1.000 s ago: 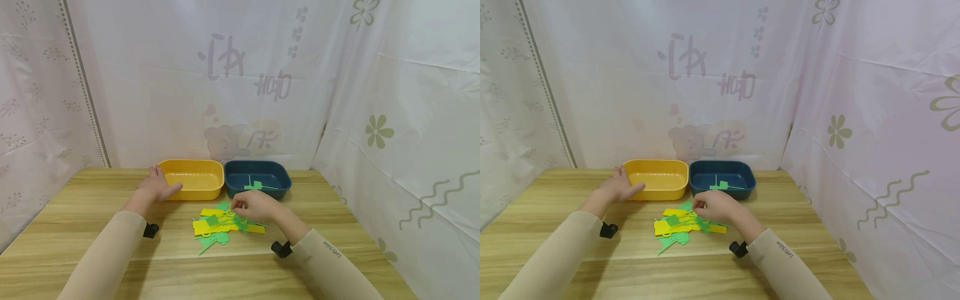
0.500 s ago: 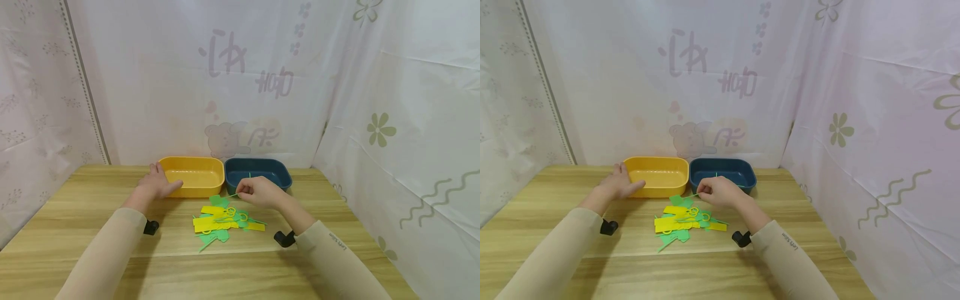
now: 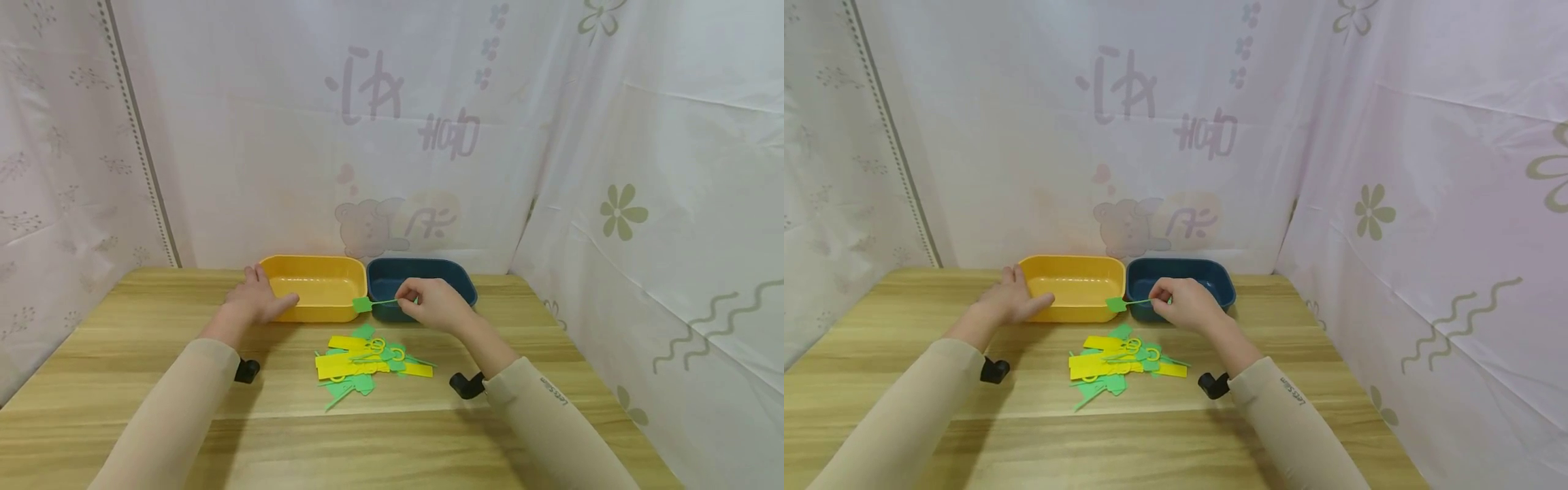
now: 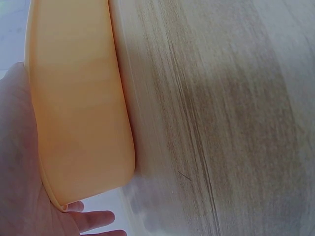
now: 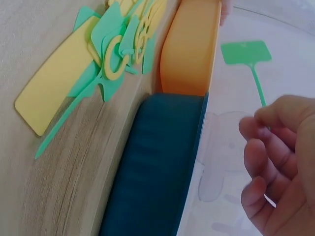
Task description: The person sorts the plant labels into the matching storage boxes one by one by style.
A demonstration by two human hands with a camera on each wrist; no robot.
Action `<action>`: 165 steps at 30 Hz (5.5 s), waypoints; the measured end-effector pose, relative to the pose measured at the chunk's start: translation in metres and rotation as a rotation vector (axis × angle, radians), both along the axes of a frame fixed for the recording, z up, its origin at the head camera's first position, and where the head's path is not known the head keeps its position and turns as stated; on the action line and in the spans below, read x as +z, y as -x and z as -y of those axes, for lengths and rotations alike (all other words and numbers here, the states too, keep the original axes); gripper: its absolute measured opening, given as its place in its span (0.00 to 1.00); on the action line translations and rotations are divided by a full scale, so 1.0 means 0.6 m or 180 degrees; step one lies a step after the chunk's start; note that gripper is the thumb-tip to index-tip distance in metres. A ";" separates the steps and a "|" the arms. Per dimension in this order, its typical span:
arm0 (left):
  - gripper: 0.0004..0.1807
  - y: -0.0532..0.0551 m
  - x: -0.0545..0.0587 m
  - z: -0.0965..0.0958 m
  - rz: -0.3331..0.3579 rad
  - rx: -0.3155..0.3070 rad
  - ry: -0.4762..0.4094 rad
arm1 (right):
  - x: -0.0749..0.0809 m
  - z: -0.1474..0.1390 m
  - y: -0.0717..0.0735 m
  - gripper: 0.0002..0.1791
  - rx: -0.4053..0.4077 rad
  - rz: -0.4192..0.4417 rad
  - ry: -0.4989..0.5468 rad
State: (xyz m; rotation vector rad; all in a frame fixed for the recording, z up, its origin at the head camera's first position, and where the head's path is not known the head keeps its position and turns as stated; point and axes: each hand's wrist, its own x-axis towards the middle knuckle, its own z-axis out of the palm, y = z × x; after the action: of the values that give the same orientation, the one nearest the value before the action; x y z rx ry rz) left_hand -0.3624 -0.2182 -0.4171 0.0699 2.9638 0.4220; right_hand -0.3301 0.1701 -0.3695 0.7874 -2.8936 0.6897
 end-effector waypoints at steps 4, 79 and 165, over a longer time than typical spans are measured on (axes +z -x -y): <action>0.69 0.000 -0.001 0.000 0.0001 -0.0014 0.0007 | 0.002 -0.008 0.001 0.09 -0.0257 -0.0170 0.0135; 0.69 0.001 -0.003 0.000 0.0018 0.0043 -0.0031 | -0.070 0.090 -0.043 0.13 0.0536 0.0249 -0.0781; 0.68 -0.002 -0.001 0.000 -0.0010 0.0017 -0.0013 | 0.017 0.012 -0.008 0.08 -0.0472 -0.0375 0.1495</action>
State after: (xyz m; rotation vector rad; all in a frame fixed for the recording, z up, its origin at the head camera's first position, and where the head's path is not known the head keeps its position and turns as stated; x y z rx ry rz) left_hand -0.3610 -0.2183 -0.4180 0.0634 2.9669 0.4290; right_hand -0.3253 0.1630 -0.3592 0.5259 -2.4966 1.1929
